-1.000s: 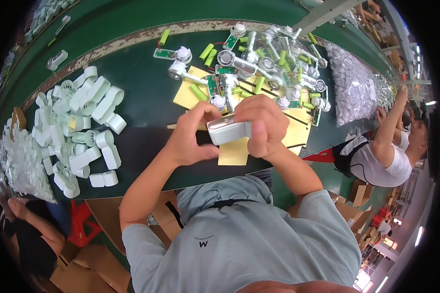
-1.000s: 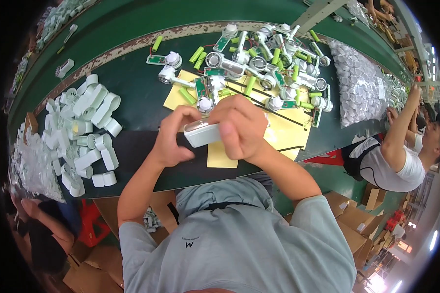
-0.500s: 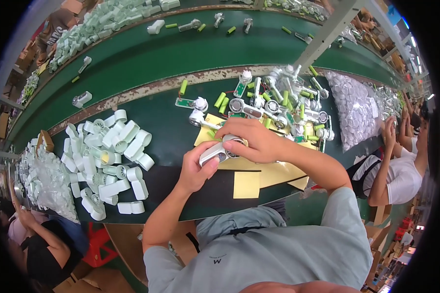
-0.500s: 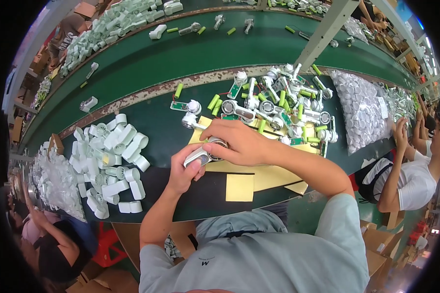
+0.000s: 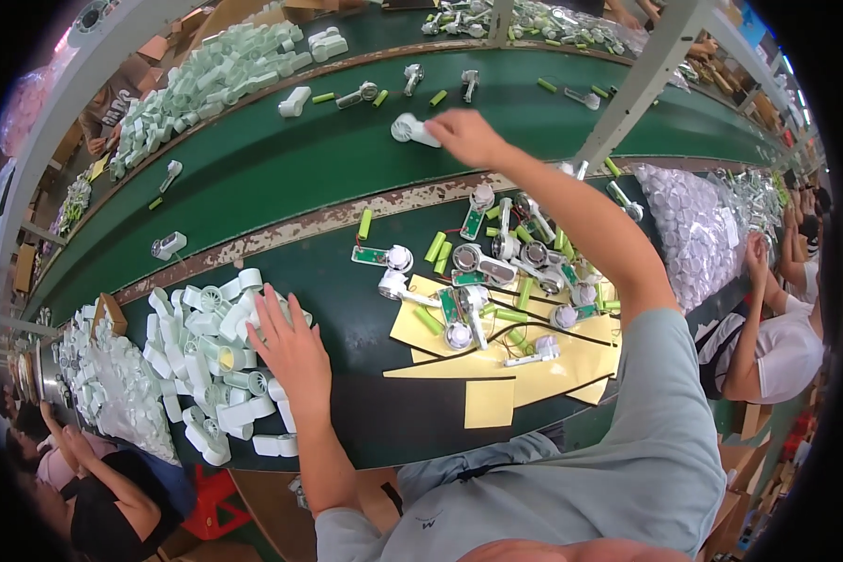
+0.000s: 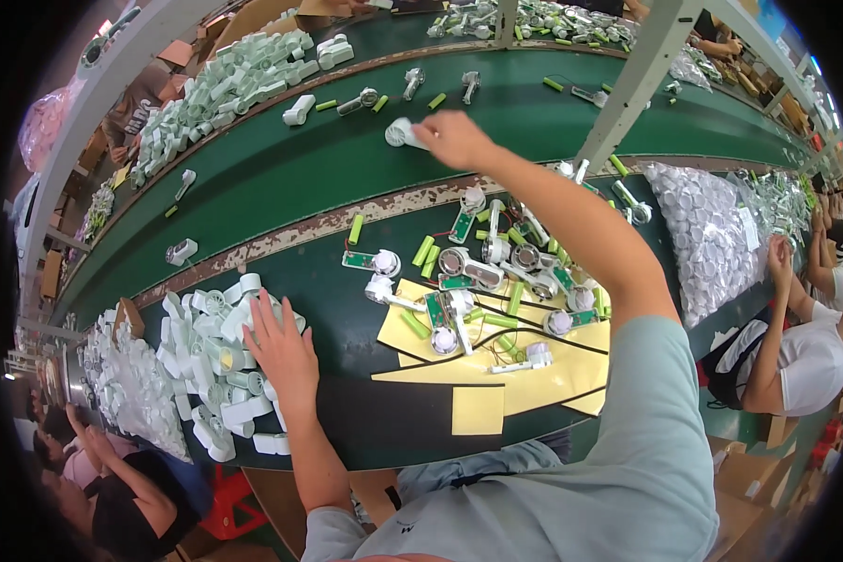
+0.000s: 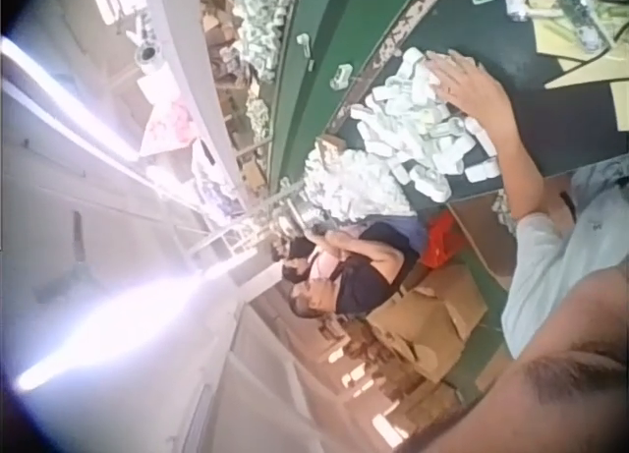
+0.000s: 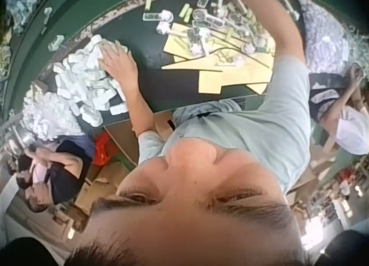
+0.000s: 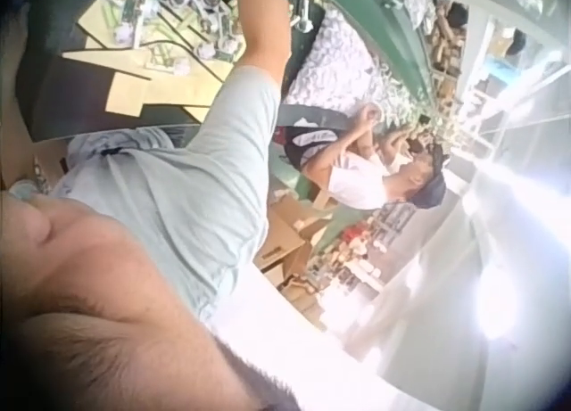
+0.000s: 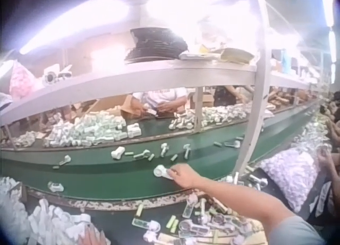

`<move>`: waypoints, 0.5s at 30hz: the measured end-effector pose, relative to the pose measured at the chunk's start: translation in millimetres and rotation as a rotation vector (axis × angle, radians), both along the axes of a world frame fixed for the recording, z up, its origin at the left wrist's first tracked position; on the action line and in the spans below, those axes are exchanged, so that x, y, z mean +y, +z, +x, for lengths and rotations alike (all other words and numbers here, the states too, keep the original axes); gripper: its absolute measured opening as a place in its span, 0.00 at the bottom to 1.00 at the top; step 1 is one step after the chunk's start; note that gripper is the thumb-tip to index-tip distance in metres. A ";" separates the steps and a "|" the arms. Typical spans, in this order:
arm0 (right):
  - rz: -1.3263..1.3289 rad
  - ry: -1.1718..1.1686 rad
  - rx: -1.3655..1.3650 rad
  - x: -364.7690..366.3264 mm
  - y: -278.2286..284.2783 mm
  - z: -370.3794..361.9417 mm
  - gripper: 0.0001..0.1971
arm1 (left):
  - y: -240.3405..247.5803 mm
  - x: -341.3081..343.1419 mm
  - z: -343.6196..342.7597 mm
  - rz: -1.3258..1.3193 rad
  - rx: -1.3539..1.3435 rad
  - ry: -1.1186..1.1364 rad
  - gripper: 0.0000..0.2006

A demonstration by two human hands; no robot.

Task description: Assembling small handheld electronic fans by snapping together plastic housing and internal components on a production line.

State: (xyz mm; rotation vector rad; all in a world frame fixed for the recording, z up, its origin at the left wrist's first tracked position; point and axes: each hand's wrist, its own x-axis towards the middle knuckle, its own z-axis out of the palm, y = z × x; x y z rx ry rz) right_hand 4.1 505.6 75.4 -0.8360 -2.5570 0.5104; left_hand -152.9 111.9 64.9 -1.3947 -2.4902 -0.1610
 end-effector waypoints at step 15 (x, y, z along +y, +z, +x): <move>0.704 -0.078 -0.416 109.0 -33.8 45.4 0.10 | -1.8 -0.2 -7.7 0.152 -0.062 -0.038 0.16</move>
